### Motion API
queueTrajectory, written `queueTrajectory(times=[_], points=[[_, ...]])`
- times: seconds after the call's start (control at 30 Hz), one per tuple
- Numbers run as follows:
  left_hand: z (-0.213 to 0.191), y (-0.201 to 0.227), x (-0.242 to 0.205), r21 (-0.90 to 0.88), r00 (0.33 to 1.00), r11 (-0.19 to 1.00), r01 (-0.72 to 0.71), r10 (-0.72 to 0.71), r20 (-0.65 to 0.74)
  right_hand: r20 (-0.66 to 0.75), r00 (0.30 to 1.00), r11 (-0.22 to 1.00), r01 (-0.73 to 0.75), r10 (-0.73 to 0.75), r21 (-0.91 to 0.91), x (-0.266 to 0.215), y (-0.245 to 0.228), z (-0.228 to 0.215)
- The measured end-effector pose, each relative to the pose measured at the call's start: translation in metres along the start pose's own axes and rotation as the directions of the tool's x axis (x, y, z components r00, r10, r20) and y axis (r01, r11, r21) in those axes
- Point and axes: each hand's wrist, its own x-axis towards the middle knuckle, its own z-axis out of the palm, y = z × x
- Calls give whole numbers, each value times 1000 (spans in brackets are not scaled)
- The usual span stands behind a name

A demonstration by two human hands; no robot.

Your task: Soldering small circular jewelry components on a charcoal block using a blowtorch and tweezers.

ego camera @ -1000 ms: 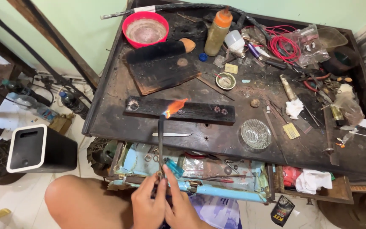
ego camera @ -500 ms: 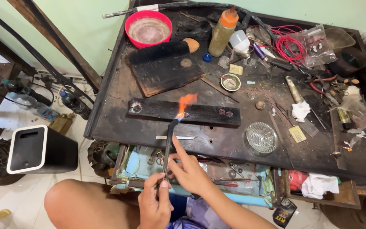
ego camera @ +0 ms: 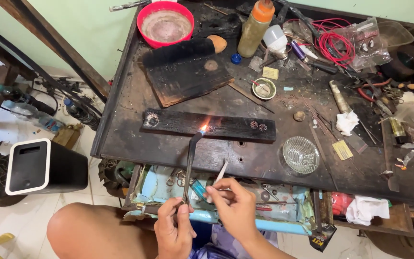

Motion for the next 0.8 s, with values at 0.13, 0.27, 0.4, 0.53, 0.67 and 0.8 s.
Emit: queueTrajectory(times=[0.13,0.27,0.4,0.53,0.67,0.8], points=[[-1,2,0,-33,1000,999,1,0,25,27,989,983,139,-143,122,11,-3,-28],[-2,7,1,-46,998,999,-7,10,66,-122,919,922,354,-374,-160,41,-2,-53],[2,4,-2,-61,999,998,10,-7,43,-254,848,882,416,-465,-223,53,-23,-45],[5,0,-1,-106,999,994,35,-33,19,-272,803,845,474,-530,-248,56,-20,-30],[5,1,-1,-133,998,989,69,-69,8,-264,815,855,467,-516,-226,56,-10,-18],[5,21,1,-104,989,984,145,-147,-16,-227,774,802,534,-591,-268,60,-8,-16]])
